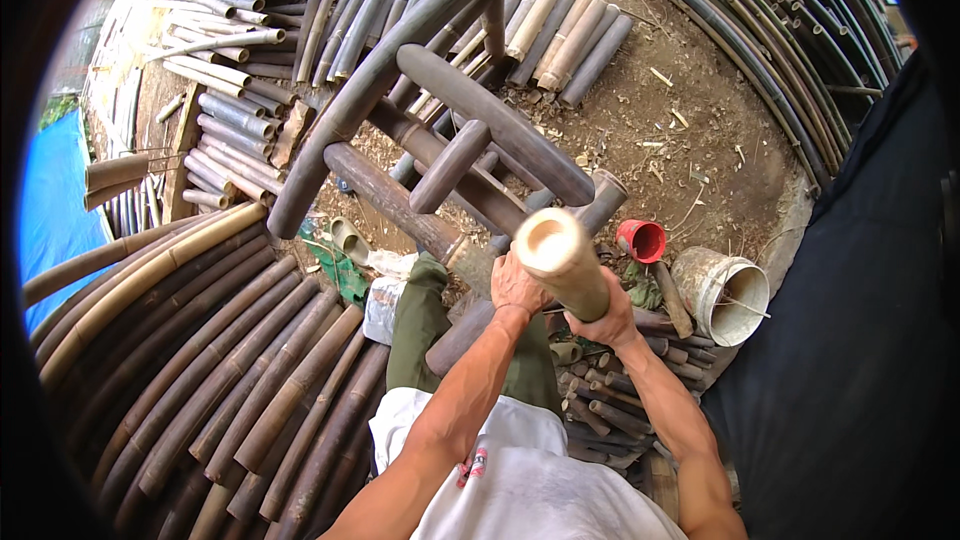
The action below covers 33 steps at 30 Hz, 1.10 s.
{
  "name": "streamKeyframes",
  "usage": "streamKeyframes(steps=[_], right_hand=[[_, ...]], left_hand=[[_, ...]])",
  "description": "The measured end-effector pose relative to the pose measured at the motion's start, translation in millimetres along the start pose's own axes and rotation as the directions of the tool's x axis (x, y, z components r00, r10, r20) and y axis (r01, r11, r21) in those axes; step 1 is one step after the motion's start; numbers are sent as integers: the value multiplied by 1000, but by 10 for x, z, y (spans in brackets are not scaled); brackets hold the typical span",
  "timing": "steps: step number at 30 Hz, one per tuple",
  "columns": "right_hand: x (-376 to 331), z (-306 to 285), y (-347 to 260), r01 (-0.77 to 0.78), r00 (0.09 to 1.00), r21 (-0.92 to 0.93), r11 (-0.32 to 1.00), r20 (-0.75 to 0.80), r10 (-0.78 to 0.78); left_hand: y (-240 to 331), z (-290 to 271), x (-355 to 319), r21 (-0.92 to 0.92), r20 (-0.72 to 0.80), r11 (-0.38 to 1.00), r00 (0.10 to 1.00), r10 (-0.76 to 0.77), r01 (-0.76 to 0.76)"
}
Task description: The person assembles a bamboo chair frame by inserting a bamboo segment into the pre-drilled holes of a partially constructed base.
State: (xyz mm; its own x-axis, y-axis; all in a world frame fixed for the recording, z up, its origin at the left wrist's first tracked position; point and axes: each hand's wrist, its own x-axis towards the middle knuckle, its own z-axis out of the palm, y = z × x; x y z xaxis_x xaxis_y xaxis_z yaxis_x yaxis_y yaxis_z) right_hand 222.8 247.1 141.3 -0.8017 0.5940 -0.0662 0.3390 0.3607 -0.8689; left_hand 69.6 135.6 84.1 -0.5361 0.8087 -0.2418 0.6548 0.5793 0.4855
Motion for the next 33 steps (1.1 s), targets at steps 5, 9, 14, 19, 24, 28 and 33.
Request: streamKeyframes(steps=[5,9,14,19,24,28,33], right_hand=[[10,-88,19,-139,985,-92,986,85,147],[-39,-39,21,-1,998,71,997,-64,6],[-92,-122,-6,-216,972,-62,974,83,221],[-131,-13,57,-296,952,-27,955,73,297],[-347,25,-98,-366,923,-28,930,117,366],[-745,120,-381,-458,848,-62,887,271,456],[-1062,567,-670,-193,874,-234,953,400,275]], left_hand=[[95,-153,67,-3,184,995,978,-99,102],[33,-62,58,-41,-58,999,998,17,-19],[143,-129,8,10,100,996,991,-94,94],[128,-165,89,-14,56,995,994,-98,99],[-87,-416,-440,70,-64,991,991,120,-116],[-715,-720,-1380,-100,87,978,981,-174,182],[-1117,-677,-1684,-107,429,914,847,-313,392]])
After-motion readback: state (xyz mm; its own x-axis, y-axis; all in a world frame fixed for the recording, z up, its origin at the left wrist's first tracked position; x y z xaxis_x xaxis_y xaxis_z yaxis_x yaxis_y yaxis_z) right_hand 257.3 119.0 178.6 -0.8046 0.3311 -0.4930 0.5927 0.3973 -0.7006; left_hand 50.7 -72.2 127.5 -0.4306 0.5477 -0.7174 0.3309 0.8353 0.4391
